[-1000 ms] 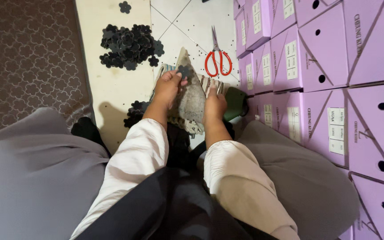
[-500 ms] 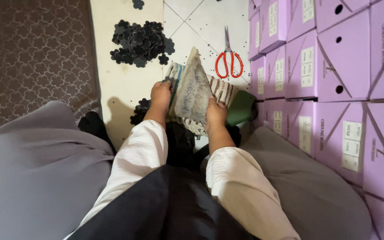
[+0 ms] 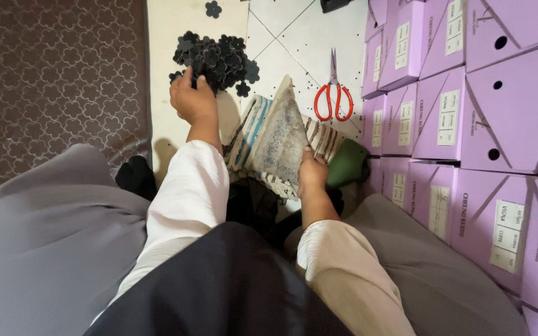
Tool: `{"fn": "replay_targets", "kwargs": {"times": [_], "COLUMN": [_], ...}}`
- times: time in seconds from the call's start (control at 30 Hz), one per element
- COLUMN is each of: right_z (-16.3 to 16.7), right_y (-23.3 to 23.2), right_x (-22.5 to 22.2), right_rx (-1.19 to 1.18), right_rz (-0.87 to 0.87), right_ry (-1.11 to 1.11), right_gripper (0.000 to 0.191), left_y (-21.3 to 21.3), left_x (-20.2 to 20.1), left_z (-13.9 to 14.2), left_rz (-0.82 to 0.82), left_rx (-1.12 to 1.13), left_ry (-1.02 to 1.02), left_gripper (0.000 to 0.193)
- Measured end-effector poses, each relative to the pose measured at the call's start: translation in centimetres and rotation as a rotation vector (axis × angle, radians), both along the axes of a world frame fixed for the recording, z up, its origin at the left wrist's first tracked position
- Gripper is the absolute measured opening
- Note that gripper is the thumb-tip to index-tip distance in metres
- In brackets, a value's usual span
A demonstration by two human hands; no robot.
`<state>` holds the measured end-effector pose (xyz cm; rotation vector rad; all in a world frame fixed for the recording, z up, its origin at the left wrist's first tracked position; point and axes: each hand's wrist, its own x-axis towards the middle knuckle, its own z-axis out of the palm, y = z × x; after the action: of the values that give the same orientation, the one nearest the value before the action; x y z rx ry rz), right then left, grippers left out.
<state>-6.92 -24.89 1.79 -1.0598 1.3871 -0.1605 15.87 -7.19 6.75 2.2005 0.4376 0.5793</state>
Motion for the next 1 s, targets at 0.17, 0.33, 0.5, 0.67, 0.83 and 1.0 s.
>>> {"fn": "replay_targets", "kwargs": {"times": [0.17,0.33,0.5,0.67,0.83,1.0], "right_z": [-1.2,-2.1,-2.5,-2.9,-1.9,-1.3], "right_y": [-0.4,-1.0,-0.6,-0.2,0.1,0.8], "right_x": [-0.3,-0.7,-0.7,-0.7,-0.5,-0.4], "right_rx": [-0.014,0.061,0.081,0.071,0.049,0.026], "right_rz": [-0.021,-0.117,-0.027,0.003,0.028,-0.023], "right_ry": [-0.048,-0.099,-0.04,-0.071,-0.053,-0.072], "right_gripper": [0.024,0.017,0.013,0.016,0.015,0.007], "left_y": [1.7,5.1,8.0,7.7,7.3,7.3], "left_x": [-4.0,-9.0,-12.8,-12.9,-12.2,-13.0], "left_z": [-3.9,-7.0,-6.9,-7.4,-7.8,-7.6], "left_rz": [-0.165,-0.383,-0.59,-0.613,-0.595,-0.552], "left_rx": [-0.327,0.012,0.332,0.257,0.204,0.221], "left_ry": [0.404,0.367,0.211,0.454,0.641,0.438], "left_gripper": [0.022,0.02,0.036,0.041,0.033,0.013]}}
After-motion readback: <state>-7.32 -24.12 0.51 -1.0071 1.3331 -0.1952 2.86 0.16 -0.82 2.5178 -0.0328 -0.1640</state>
